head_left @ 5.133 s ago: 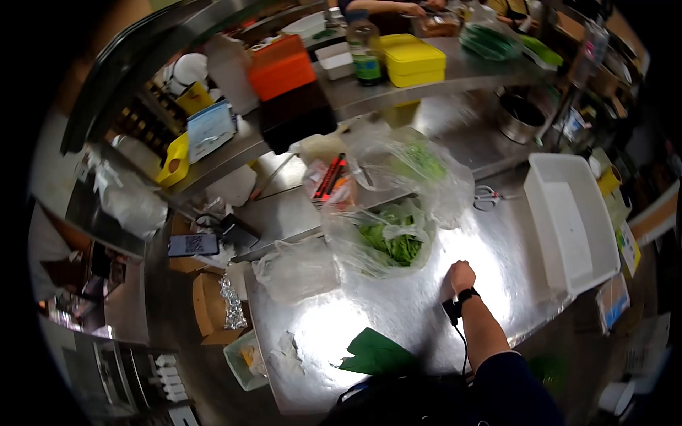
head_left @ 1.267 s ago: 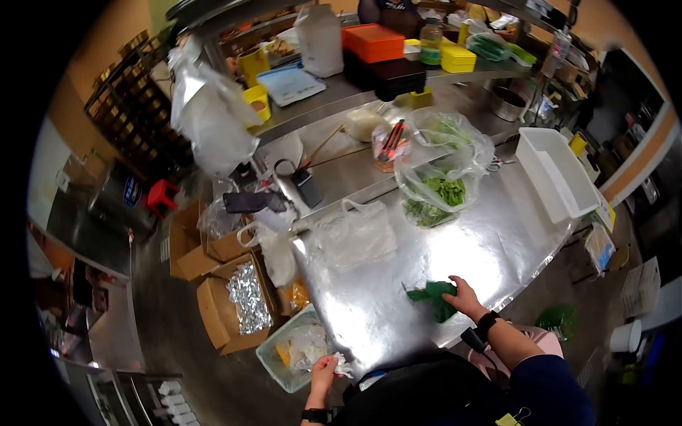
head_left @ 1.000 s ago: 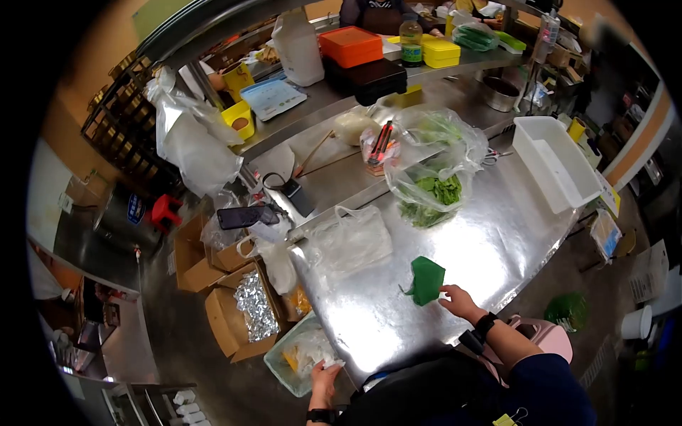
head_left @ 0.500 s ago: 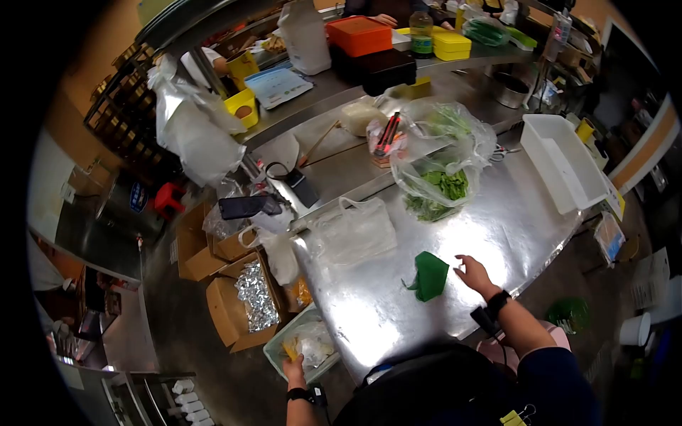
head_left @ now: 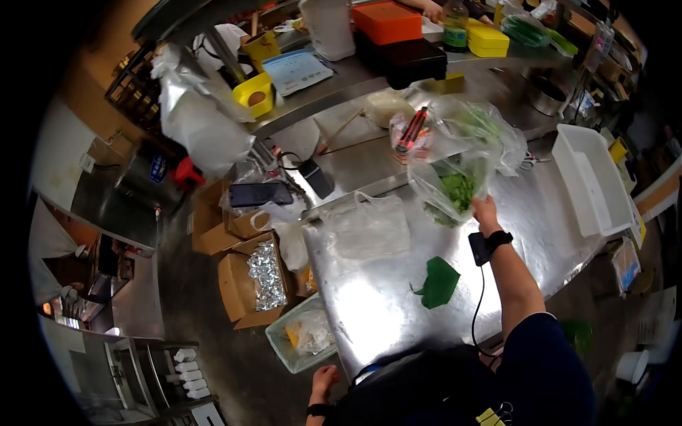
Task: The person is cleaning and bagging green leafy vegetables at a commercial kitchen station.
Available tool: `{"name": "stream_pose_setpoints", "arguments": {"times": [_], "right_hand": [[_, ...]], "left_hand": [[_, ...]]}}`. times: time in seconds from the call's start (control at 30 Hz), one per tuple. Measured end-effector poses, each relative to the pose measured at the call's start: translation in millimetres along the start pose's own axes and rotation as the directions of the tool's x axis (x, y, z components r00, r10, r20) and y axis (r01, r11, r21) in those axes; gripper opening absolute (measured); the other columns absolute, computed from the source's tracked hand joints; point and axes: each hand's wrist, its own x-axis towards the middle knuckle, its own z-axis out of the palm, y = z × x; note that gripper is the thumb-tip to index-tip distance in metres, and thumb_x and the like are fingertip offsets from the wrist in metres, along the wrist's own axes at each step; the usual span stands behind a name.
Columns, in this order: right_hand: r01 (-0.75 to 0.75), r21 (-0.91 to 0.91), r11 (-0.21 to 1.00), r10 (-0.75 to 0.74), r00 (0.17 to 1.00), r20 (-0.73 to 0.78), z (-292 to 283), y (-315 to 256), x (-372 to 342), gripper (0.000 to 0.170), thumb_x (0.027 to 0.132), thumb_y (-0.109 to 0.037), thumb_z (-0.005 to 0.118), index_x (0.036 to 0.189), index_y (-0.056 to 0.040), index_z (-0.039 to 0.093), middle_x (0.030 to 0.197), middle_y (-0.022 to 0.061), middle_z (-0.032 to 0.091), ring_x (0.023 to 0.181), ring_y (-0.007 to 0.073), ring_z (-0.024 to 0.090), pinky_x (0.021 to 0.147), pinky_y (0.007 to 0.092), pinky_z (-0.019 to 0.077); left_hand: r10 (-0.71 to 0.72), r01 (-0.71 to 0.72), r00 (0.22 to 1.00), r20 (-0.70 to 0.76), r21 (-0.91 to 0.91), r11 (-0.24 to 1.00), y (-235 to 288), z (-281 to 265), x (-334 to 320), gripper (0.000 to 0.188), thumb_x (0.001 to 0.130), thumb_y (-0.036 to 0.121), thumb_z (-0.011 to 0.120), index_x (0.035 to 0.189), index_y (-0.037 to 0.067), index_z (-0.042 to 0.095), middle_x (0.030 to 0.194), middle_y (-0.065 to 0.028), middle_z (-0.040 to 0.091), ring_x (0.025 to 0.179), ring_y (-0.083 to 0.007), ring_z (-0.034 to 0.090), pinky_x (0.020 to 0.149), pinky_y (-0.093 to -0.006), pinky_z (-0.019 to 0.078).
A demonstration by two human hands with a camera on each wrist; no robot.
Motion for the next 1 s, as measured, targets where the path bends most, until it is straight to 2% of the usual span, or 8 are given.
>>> {"name": "stream_pose_setpoints", "arguments": {"times": [0.07,0.27,0.4,0.47,0.6,0.73,0.87,1.0], "right_hand": [[0.042,0.175,0.984,-0.047,0.999,0.026,9.0,-23.0,-21.3,0.032,0.079,-0.017,0.052,0.110,-0.0102,0.049,0.070,-0.0050,0.044,0.053,0.0058,0.037,0.046,0.0195,0.0298],[-0.004,0.258,0.966,-0.113,0.892,0.437,-56.2,-46.7,-98.5,0.030,0.078,-0.012,0.049,0.108,-0.0071,0.051,0.068,-0.0028,0.044,0.059,0.0068,0.041,0.052,0.0213,0.0340],[-0.165,-0.220,0.961,0.253,0.846,0.470,-99.2,-14.8,-155.0,0.039,0.082,-0.032,0.057,0.111,-0.0064,0.052,0.091,0.0057,0.060,0.079,0.0121,0.056,0.066,0.0256,0.0448],[0.135,-0.495,0.858,0.121,0.884,0.451,-117.2,9.2,-161.7,0.046,0.080,-0.035,0.061,0.113,-0.0027,0.051,0.094,0.0081,0.059,0.082,0.0144,0.057,0.070,0.0272,0.0457],[-0.043,0.062,0.997,0.040,0.998,0.051,-123.0,12.3,-166.9,0.054,0.081,-0.024,0.056,0.127,-0.0057,0.035,0.119,0.0067,0.045,0.098,0.0160,0.046,0.079,0.0309,0.0415],[0.187,0.080,0.979,-0.193,0.978,0.077,-119.1,-3.4,-144.2,0.072,0.077,-0.022,0.058,0.136,-0.0075,0.020,0.137,0.0106,0.025,0.124,0.0264,0.028,0.101,0.0369,0.0253],[0.548,-0.642,0.536,-0.446,0.830,0.335,-74.9,-40.0,-132.7,0.099,0.060,-0.020,0.075,0.136,-0.0032,0.015,0.139,0.0251,0.015,0.127,0.0385,0.022,0.104,0.0422,0.0229],[0.474,-0.761,0.443,-0.415,0.861,0.295,-73.6,4.9,-71.5,0.080,0.063,-0.014,0.069,0.131,-0.0035,0.029,0.132,0.0268,0.031,0.109,0.0374,0.046,0.081,0.0432,0.0440]], "left_hand": [[-0.007,0.005,0.999,-0.033,-0.035,0.999,-0.8,5.6,0.7,0.026,0.081,0.021,0.061,0.095,-0.001,0.057,0.071,-0.0036,0.057,0.058,-0.0118,0.054,0.051,-0.0242,0.0437],[0.040,-0.045,0.999,0.026,0.223,0.974,32.0,42.5,22.4,0.023,0.082,0.022,0.057,0.087,-0.001,0.058,0.066,-0.0033,0.055,0.054,-0.0101,0.051,0.048,-0.0229,0.0418],[0.093,-0.122,0.989,0.118,0.273,0.954,77.4,96.8,29.1,0.031,0.083,0.026,0.058,0.094,-0.003,0.058,0.074,-0.0051,0.058,0.061,-0.0107,0.052,0.055,-0.0231,0.0436],[0.157,-0.212,0.968,0.195,0.302,0.929,98.9,123.5,35.8,0.034,0.082,0.029,0.060,0.096,-0.003,0.058,0.079,-0.0062,0.060,0.067,-0.0111,0.054,0.060,-0.0228,0.0448],[0.154,-0.304,0.922,0.355,0.417,0.856,161.8,190.9,34.2,0.034,0.084,0.031,0.058,0.101,0.001,0.057,0.087,-0.0061,0.061,0.080,-0.0138,0.058,0.070,-0.0263,0.0463],[0.256,-0.420,0.829,0.498,0.251,0.872,213.9,268.7,15.1,0.045,0.085,0.028,0.056,0.121,0.003,0.044,0.111,-0.0109,0.052,0.100,-0.0171,0.052,0.079,-0.0308,0.0461],[0.415,-0.497,0.811,0.413,0.111,0.861,226.2,333.9,19.4,0.056,0.085,0.025,0.057,0.130,0.004,0.031,0.118,-0.0119,0.047,0.107,-0.0202,0.048,0.086,-0.0312,0.0411],[0.323,-0.508,0.743,0.586,0.178,0.843,215.7,358.2,60.2,0.045,0.085,0.022,0.056,0.122,0.004,0.038,0.113,-0.0117,0.050,0.101,-0.0205,0.052,0.083,-0.0318,0.0428]]}}
